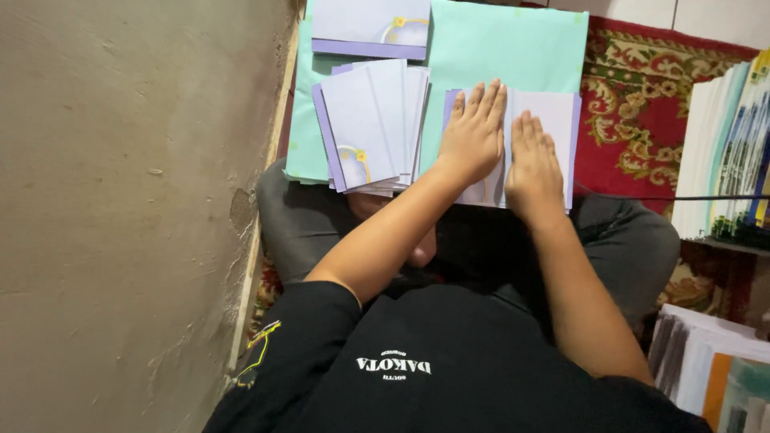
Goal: Folding individual sheets of paper into booklets and stacking them while sitting on the floor.
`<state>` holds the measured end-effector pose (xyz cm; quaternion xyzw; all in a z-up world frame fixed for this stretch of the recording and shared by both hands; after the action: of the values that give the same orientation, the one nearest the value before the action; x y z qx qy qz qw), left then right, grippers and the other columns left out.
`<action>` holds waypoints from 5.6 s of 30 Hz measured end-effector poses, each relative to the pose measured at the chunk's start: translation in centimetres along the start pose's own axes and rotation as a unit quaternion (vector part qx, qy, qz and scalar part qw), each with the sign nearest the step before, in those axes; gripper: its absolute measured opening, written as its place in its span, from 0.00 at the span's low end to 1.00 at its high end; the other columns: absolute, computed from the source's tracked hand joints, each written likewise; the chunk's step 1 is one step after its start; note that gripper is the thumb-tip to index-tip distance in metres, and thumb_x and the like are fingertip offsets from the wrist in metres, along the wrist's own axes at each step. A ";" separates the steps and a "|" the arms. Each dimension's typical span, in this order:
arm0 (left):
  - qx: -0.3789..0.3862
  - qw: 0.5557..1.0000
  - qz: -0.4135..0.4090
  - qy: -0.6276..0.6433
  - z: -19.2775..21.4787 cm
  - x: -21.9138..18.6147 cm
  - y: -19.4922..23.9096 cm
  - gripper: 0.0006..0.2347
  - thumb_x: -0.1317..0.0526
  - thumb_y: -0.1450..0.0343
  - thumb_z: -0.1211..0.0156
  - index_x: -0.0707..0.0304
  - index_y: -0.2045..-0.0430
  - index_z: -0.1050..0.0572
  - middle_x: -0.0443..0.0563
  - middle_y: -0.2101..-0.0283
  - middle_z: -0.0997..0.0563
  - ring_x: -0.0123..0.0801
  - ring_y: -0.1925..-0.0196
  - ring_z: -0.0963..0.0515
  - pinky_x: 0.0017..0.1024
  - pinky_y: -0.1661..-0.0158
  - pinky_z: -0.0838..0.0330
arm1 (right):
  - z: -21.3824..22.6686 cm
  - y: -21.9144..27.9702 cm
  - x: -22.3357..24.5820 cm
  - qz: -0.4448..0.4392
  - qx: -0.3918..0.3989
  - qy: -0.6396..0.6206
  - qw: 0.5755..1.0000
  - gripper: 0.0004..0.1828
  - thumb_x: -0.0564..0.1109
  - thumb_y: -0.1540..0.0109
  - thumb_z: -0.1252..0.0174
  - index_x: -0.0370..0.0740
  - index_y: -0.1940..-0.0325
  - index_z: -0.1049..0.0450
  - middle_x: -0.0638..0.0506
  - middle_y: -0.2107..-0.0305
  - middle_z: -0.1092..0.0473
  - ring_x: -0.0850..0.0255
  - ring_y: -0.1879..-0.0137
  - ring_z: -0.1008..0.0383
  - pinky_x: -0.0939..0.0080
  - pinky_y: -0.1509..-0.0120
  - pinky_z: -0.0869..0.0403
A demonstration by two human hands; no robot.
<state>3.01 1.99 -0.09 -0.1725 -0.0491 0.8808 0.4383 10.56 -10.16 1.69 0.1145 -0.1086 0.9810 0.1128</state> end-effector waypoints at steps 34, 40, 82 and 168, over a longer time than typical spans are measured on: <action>0.037 0.998 0.005 -0.057 1.5 -0.5 0.6 0.26 0.52 0.22 0.63 0.59 0.26 0.48 0.50 0.22 0.49 0.44 0.20 0.54 0.55 0.25 0.61 | 0.6 -3.9 0.0 -0.043 0.073 -0.037 0.996 0.33 0.43 0.29 0.67 0.30 0.19 0.56 0.35 0.23 0.57 0.44 0.17 0.60 0.39 0.18 0.58; 0.068 0.995 0.015 -0.066 2.7 -0.6 -0.5 0.26 0.52 0.23 0.63 0.51 0.26 0.50 0.48 0.22 0.49 0.47 0.20 0.53 0.58 0.27 0.61 | 0.8 -1.8 0.9 -0.045 0.026 -0.028 0.998 0.33 0.49 0.27 0.67 0.33 0.19 0.54 0.38 0.23 0.55 0.46 0.17 0.58 0.42 0.17 0.58; 0.057 0.997 0.022 -0.054 2.6 0.0 -1.7 0.26 0.53 0.24 0.61 0.53 0.27 0.46 0.56 0.23 0.51 0.51 0.21 0.54 0.62 0.28 0.59 | 1.0 0.1 1.0 0.043 0.054 0.031 0.997 0.34 0.48 0.29 0.62 0.29 0.20 0.52 0.37 0.23 0.54 0.47 0.17 0.57 0.43 0.18 0.57; 0.112 0.962 -0.245 0.043 4.7 -1.6 9.0 0.33 0.51 0.37 0.25 0.50 0.37 0.35 0.48 0.30 0.31 0.44 0.24 0.40 0.58 0.29 0.47 | 1.2 -3.9 -1.4 -0.001 -0.090 -0.091 0.992 0.24 0.44 0.25 0.62 0.27 0.30 0.34 0.31 0.31 0.39 0.38 0.23 0.44 0.41 0.20 0.51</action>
<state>-4.49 -4.49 2.62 -0.1427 0.0283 0.7377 0.6592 13.07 -7.05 3.21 0.1931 -0.2058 0.9526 0.1136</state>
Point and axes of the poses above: each hand's wrist, its own y-axis away from the middle knuckle, its own z-axis out of the back of the hand, x = y × z, the point moved 3 cm from there along -y, towards the middle knuckle
